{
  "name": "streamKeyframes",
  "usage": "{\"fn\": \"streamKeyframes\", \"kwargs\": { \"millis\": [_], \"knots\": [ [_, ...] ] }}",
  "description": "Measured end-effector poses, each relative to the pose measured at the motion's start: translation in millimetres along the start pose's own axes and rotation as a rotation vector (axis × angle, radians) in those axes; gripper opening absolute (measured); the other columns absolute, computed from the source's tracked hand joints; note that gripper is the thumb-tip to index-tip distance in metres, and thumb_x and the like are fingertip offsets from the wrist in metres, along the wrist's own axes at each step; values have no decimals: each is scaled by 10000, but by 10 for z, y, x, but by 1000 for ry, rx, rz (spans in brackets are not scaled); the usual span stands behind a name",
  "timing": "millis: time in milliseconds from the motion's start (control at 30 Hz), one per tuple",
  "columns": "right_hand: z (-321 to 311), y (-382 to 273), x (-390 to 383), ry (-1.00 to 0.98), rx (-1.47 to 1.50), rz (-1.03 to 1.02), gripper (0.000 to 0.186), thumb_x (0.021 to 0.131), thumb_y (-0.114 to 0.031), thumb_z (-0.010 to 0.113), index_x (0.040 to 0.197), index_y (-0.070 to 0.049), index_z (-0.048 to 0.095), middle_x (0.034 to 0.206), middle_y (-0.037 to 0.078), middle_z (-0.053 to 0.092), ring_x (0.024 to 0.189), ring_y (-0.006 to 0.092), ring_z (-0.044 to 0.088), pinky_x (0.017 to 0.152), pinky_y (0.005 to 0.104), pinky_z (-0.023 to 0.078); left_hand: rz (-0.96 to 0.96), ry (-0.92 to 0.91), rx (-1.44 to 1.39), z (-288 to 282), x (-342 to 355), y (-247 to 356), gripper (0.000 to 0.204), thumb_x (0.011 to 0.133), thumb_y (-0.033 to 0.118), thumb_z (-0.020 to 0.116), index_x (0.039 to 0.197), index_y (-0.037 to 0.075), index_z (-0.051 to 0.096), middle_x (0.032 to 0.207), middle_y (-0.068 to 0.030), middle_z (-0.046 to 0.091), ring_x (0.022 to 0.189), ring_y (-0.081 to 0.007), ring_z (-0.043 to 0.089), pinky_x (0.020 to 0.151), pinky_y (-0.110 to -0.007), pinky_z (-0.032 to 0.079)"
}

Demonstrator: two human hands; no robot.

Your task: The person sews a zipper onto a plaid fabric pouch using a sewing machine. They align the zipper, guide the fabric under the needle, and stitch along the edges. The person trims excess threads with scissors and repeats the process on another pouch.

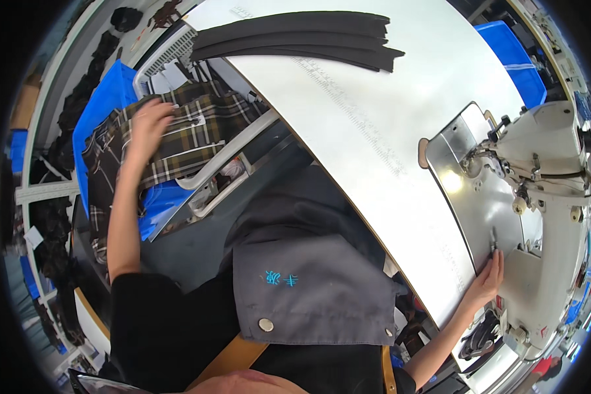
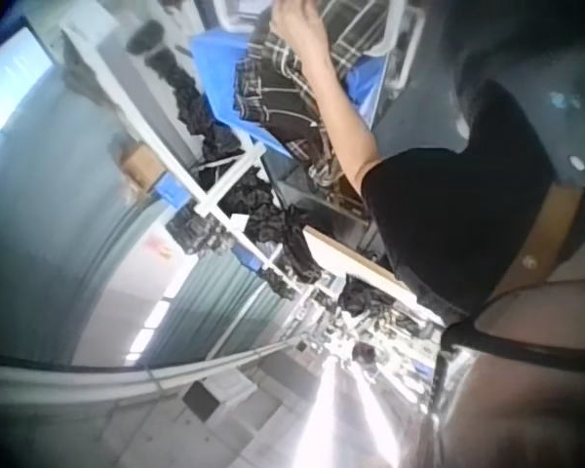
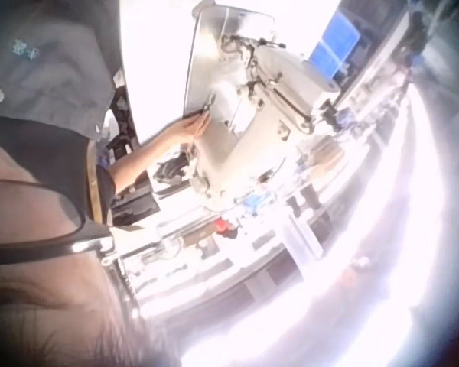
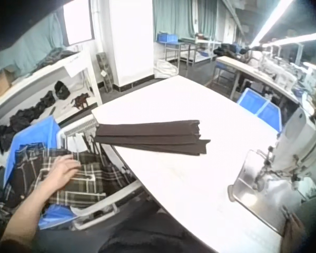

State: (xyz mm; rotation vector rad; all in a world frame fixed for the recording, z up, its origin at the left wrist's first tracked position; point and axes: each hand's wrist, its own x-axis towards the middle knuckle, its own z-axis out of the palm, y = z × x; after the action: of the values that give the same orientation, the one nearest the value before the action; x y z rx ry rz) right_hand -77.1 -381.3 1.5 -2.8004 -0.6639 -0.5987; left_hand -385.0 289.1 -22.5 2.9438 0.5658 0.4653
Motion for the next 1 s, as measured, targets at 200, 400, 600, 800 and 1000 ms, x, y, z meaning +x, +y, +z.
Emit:
{"fn": "streamKeyframes", "kwargs": {
  "millis": [200, 400, 600, 800, 1000],
  "knots": [
    [40, 55, -24, 64, -66, 58, 242, 916, -74, 509, 1126, -33, 622, 1187, 134, 601, 1061, 305, 581, 881, 360, 461, 34, -691, 338, 1082, 757, 431, 275, 683, 155, 673, 936, 47, 661, 949, -163, 650, 1018, -307, 594, 809, -429, 488],
    [10, 71, -43, 105, -200, 10, 245, 899, -87, 546, 1127, -46, 626, 1203, 124, 592, 1066, 319, 561, 898, 383, 437, -20, -525, -100, 766, 843, -216, 188, 645, 149, 638, 771, 11, 659, 687, -164, 639, 651, -293, 620, 626, -371, 490],
    [-135, -573, 68, 213, 9, -81, 310, 864, -66, 599, 1173, -38, 600, 1218, 142, 583, 1113, 304, 534, 951, 392, 401, -331, 665, -923, -649, 512, 188, 110, 883, 99, 590, 944, 8, 593, 695, -38, 574, 598, -82, 503, 539, -204, 398],
    [37, -2242, 226, -529, 1315, -63, 1070, 639, -358, 827, 1449, -31, 209, 1487, 171, 258, 1367, 279, 268, 1110, 392, 203, -86, -218, -1522, -588, 543, 2553, 215, 887, -18, 459, 1093, -69, 495, 812, -106, 599, 758, -213, 655, 704, -283, 541],
    [-353, -2586, 761, -562, 1666, 329, 427, 798, -96, 693, 1190, 6, 558, 1141, 110, 622, 1000, 161, 593, 898, 300, 442, 268, -377, -1766, -578, 1341, 3350, 202, 892, 54, 497, 1067, -41, 528, 844, -110, 631, 770, -201, 656, 725, -278, 531]
  ]
}}
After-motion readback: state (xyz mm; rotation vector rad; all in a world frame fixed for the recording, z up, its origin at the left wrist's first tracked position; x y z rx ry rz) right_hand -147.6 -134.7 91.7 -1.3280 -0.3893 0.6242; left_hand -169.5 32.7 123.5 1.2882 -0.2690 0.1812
